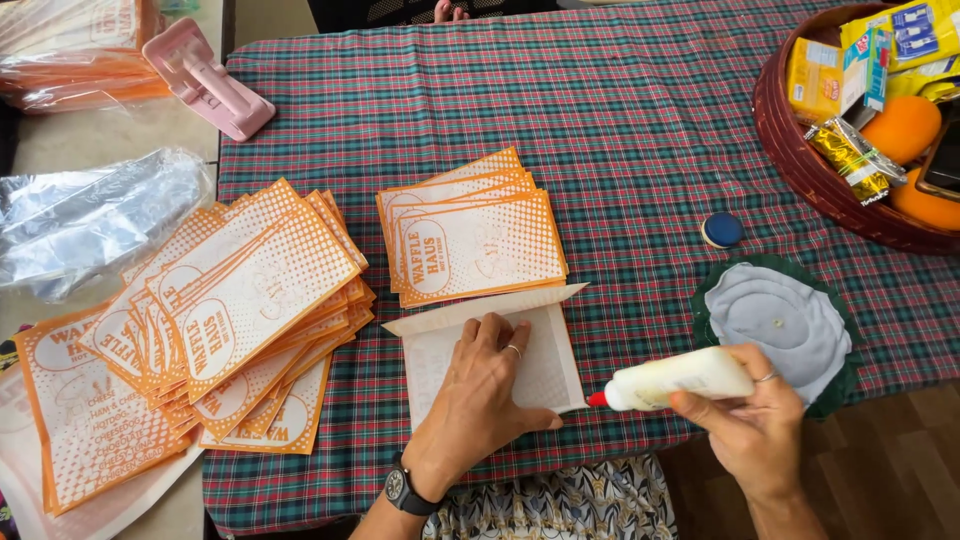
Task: Applying glue to paper templates and folding them to assemble waffle bags.
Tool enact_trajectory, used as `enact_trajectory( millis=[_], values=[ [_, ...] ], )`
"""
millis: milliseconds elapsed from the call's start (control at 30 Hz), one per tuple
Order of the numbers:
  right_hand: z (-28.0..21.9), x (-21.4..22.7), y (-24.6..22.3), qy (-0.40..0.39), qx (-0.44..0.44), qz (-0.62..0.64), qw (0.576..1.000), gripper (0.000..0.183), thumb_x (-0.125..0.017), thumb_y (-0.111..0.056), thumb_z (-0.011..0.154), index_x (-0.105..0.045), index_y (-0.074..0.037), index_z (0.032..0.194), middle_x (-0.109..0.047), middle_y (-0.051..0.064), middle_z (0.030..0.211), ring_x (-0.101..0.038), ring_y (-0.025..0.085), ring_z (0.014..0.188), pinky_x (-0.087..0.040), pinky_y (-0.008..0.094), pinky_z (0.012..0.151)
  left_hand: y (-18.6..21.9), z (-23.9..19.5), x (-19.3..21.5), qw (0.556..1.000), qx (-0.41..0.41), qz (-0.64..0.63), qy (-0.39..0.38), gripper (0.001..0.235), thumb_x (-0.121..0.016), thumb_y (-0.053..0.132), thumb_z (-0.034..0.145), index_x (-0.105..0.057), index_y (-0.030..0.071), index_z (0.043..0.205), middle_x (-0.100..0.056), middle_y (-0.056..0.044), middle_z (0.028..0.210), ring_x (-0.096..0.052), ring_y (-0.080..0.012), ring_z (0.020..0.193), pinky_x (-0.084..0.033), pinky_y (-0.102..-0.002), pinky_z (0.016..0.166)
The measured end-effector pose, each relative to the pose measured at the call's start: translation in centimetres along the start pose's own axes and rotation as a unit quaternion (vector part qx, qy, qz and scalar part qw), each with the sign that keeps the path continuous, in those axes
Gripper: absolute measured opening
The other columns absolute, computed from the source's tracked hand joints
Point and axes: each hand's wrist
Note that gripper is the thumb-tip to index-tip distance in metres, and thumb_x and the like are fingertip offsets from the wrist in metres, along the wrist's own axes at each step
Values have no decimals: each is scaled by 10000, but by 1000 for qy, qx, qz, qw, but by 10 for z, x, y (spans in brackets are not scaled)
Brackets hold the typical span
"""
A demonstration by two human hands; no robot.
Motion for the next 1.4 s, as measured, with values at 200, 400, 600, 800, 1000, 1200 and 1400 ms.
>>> enact_trajectory(
  millis=[200,400,600,800,1000,1200,1400],
  values=[
    [-2,-16,-23,-28,64,68,995,417,-787,-24,762,-550,-9,1105,-759,288,1053,-793,419,1029,-696,438,877,-4,1,-13,999,6,-6,31,863,-933,292,735,-545,-81,1409,-529,-151,1128,-557,-376,1029,-509,-497,896],
    [-10,-18,6,-16,46,-87,995,458,-888,-139,688,-655,-39,1070,-715,81,955,-720,199,995,-688,264,729,-4,2,4,999,30,-16,-17,809,-923,294,753,-550,-16,1400,-516,-133,1145,-634,-417,945,-577,-561,629],
    [-18,-74,-22,-101,82,52,990,345,-817,-99,783,-567,-30,1011,-792,274,1049,-802,381,1046,-741,350,773,-43,5,12,981,-60,-173,-62,484,-583,36,989,-528,-54,1461,-515,-129,1115,-639,-362,889,-490,-423,825],
    [-35,-137,-51,-163,137,114,970,335,-797,-145,839,-588,-10,1063,-784,250,1099,-819,366,1021,-707,412,922,-48,13,29,959,-10,-249,-133,451,-482,186,1058,-566,-9,1456,-527,-76,1043,-631,-227,877,-494,-340,823],
    [-44,-174,-49,-215,128,135,959,364,-812,-159,857,-633,-8,1135,-793,214,1126,-793,285,1059,-677,344,898,-59,16,30,927,5,-337,-164,424,-469,185,1063,-594,15,1430,-488,-58,1052,-713,-210,820,-623,-294,774],
    [-23,-109,39,-23,-8,292,956,781,-821,85,694,-566,-158,1391,-614,148,1277,-648,311,1096,-686,500,767,-53,6,11,965,-84,-248,-21,267,-611,98,1000,-719,-25,1212,-619,-118,1042,-679,-263,917,-544,-343,882],
    [66,-48,-45,6,-154,62,986,443,-726,-54,863,-542,-50,1267,-662,85,1100,-661,203,934,-555,341,645,3,-18,6,997,-68,21,38,27,-570,39,1027,-568,19,1045,-488,-168,1044,-492,-337,813,-473,-441,730]
  ],
)
Point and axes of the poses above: each hand's wrist, its own z-axis towards the middle knuckle, its own x-axis out of the back of the hand, y = z × x
